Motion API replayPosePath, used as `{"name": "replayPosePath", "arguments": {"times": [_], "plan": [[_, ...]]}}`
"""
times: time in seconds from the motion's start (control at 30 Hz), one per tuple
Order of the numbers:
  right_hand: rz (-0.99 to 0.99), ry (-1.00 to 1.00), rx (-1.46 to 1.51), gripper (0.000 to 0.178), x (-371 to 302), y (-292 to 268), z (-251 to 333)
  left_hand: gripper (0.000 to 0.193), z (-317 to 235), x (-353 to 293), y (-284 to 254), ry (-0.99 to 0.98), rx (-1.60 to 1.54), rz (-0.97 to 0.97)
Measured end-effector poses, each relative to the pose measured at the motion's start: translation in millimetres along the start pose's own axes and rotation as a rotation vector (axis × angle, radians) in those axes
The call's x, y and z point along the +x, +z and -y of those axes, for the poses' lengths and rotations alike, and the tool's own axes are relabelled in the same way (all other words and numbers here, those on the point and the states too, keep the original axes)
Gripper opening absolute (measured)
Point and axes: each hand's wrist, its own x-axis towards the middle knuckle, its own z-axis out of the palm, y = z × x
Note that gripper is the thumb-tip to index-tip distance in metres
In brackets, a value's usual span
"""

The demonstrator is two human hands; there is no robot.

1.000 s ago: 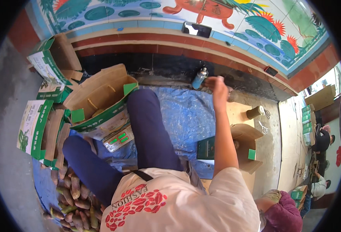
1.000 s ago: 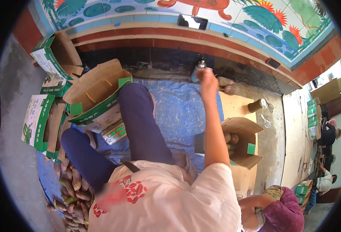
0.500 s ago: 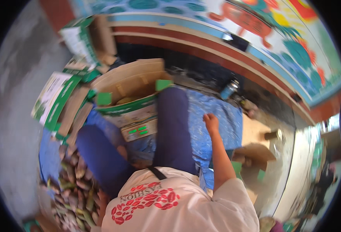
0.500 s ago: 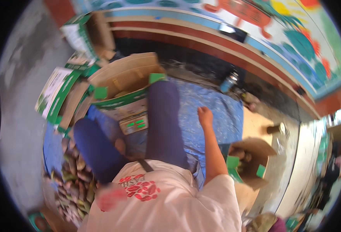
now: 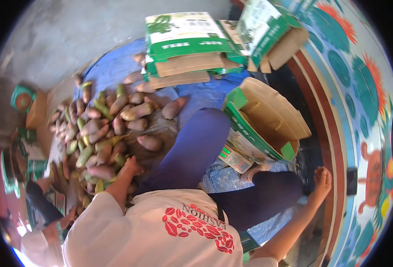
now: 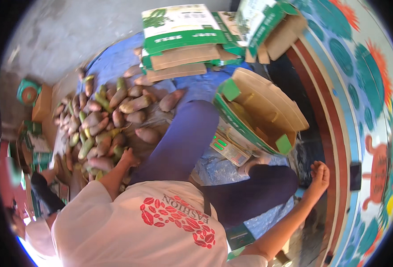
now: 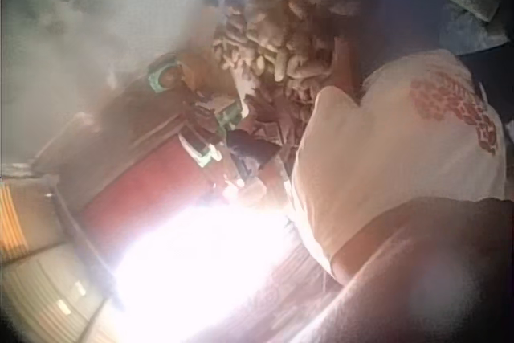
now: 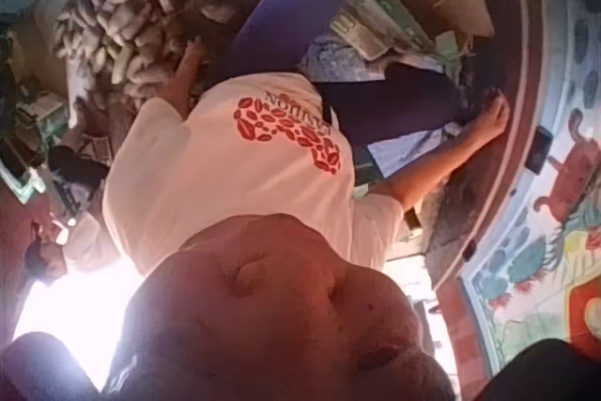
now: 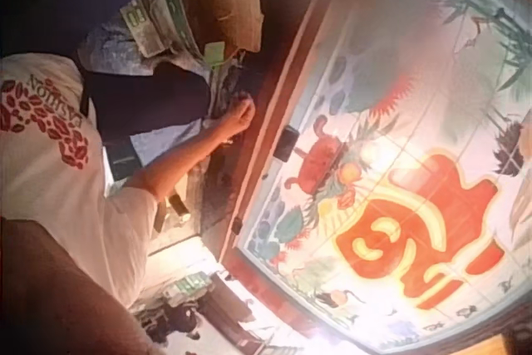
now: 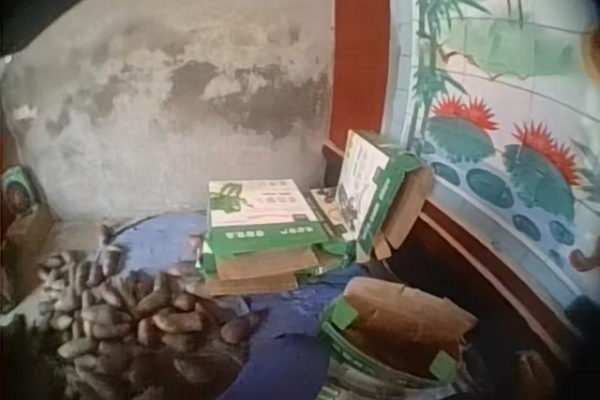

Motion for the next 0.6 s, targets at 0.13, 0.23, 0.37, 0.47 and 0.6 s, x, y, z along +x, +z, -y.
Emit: {"name": "replayPosePath", "arguments": {"times": [0.13,0.23,0.37,0.47,0.6], "plan": [[0.286,-0.064,-0.132,0.025,18,65,65,0.076,-21,-4,-1,0.106,-0.100,-0.129],[0.632,-0.212,-0.189,0.023,27,115,82,0.071,-37,-11,-18,0.165,-0.072,-0.207],[0.855,-0.328,-0.262,0.021,13,171,92,0.072,-36,-10,-30,0.059,-0.081,-0.225],[0.969,-0.229,-0.249,0.020,2,184,68,0.074,-32,-12,-27,0.008,-0.039,-0.264],[1.064,-0.326,-0.486,0.020,-2,180,58,0.074,-13,-13,-17,-0.068,-0.119,-0.164]]}}
